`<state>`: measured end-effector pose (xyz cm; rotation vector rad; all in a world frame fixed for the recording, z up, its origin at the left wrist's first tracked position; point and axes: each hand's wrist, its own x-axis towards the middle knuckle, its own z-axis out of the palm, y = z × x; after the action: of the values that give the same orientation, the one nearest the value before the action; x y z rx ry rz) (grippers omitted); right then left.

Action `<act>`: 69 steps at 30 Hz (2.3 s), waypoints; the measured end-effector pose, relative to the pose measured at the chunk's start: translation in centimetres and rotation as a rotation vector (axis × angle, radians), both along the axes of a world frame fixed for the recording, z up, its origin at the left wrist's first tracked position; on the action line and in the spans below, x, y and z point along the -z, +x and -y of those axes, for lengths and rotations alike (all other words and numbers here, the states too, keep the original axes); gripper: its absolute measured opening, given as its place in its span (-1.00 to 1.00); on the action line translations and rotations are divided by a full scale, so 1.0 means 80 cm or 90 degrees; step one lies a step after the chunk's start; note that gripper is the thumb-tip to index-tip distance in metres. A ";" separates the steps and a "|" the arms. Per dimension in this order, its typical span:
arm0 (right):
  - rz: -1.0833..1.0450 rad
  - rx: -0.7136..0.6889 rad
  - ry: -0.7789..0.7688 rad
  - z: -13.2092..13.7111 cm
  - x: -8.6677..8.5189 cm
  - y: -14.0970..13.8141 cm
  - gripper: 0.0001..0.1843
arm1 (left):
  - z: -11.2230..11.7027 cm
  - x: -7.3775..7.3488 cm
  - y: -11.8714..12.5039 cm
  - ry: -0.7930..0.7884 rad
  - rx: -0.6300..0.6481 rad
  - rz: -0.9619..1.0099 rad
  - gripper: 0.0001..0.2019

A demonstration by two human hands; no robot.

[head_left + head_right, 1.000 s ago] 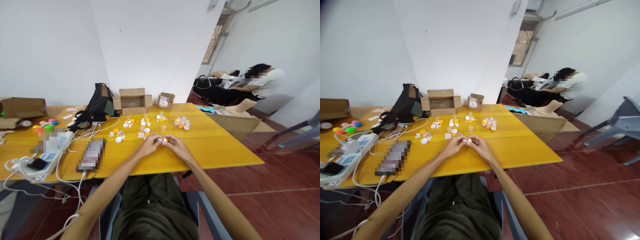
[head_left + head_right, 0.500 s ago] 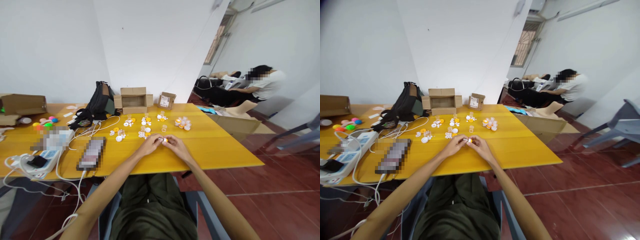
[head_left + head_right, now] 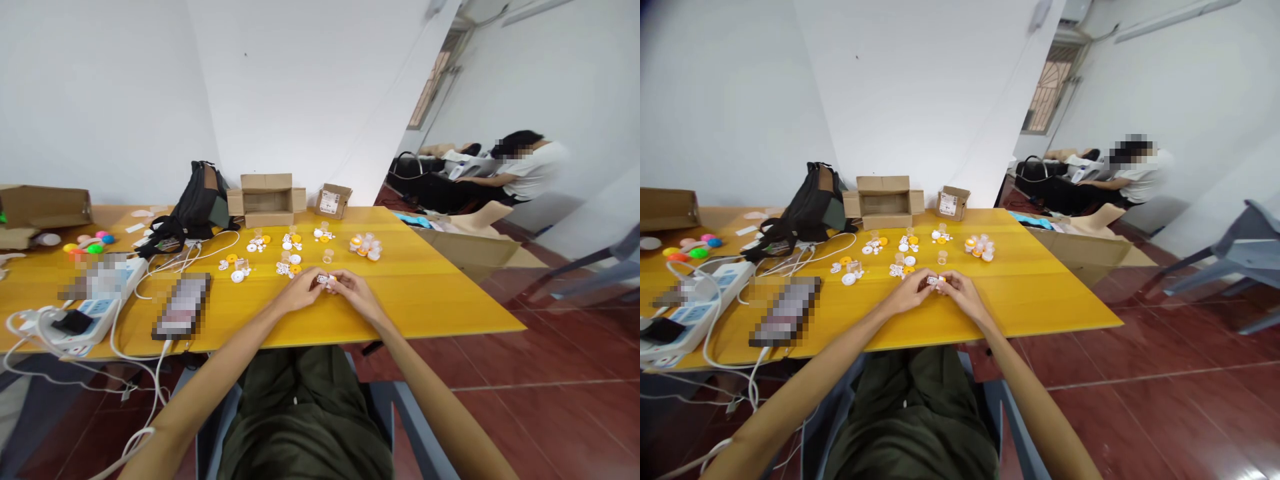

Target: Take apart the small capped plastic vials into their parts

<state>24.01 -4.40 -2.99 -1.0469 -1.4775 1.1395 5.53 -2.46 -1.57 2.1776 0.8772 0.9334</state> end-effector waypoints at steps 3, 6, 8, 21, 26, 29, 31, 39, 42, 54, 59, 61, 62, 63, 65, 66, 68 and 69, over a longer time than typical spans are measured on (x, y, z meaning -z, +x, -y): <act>0.006 -0.006 -0.010 0.001 -0.002 0.001 -0.50 | 0.003 -0.001 -0.001 0.034 -0.013 -0.012 -0.84; 0.011 -0.013 -0.013 0.002 -0.005 0.001 -0.50 | 0.004 -0.001 -0.003 0.077 -0.005 -0.029 -0.86; 0.016 -0.018 -0.008 0.003 -0.006 0.001 -0.50 | 0.004 0.000 -0.004 0.101 0.003 -0.041 -0.86; 0.023 -0.016 0.017 0.003 0.000 0.002 -0.46 | -0.004 0.006 -0.003 0.049 0.013 -0.022 -0.83; -0.007 0.006 -0.015 0.004 -0.002 0.010 -0.47 | -0.008 0.005 -0.005 -0.019 -0.024 0.000 -0.83; -0.009 0.023 -0.012 0.003 0.000 0.013 -0.48 | -0.008 0.006 -0.005 -0.045 -0.025 0.017 -0.84; -0.005 0.045 0.010 0.002 0.002 0.013 -0.50 | -0.007 0.006 -0.003 -0.047 -0.029 0.031 -0.85; 0.132 0.148 0.093 -0.005 0.016 0.020 -0.62 | -0.006 0.004 -0.002 -0.045 -0.066 0.063 -0.86; 0.178 0.202 0.122 -0.007 0.021 0.024 -0.66 | -0.006 0.002 -0.002 -0.027 -0.073 0.066 -0.88; 0.145 0.303 0.085 -0.010 0.028 0.027 -0.70 | -0.008 0.002 -0.003 -0.001 -0.059 0.055 -0.91; 0.170 0.269 0.087 -0.009 0.026 0.028 -0.74 | -0.006 0.000 -0.004 -0.003 -0.052 0.045 -0.93; 0.185 0.232 0.099 -0.006 0.022 0.027 -0.75 | -0.005 -0.001 -0.004 -0.003 -0.052 0.043 -0.93; 0.195 0.211 0.108 -0.005 0.020 0.026 -0.75 | -0.005 -0.002 -0.004 -0.003 -0.054 0.043 -0.92; 0.207 0.189 0.117 -0.003 0.017 0.024 -0.76 | -0.005 -0.002 -0.004 -0.003 -0.057 0.044 -0.91; 0.225 0.152 0.137 0.001 0.013 0.022 -0.78 | -0.005 -0.003 -0.004 -0.005 -0.063 0.047 -0.90; 0.228 0.139 0.143 0.002 0.012 0.021 -0.78 | -0.005 -0.003 -0.004 -0.008 -0.066 0.049 -0.90; 0.227 0.130 0.145 0.001 0.011 0.021 -0.76 | -0.004 -0.004 -0.004 -0.020 -0.070 0.054 -0.91; 0.224 0.134 0.142 -0.001 0.011 0.021 -0.74 | -0.004 -0.005 -0.003 -0.028 -0.070 0.057 -0.91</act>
<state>25.71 -4.34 -3.85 -1.2540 -1.6756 0.6462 5.27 -2.14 -1.20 2.0514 0.9735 1.0456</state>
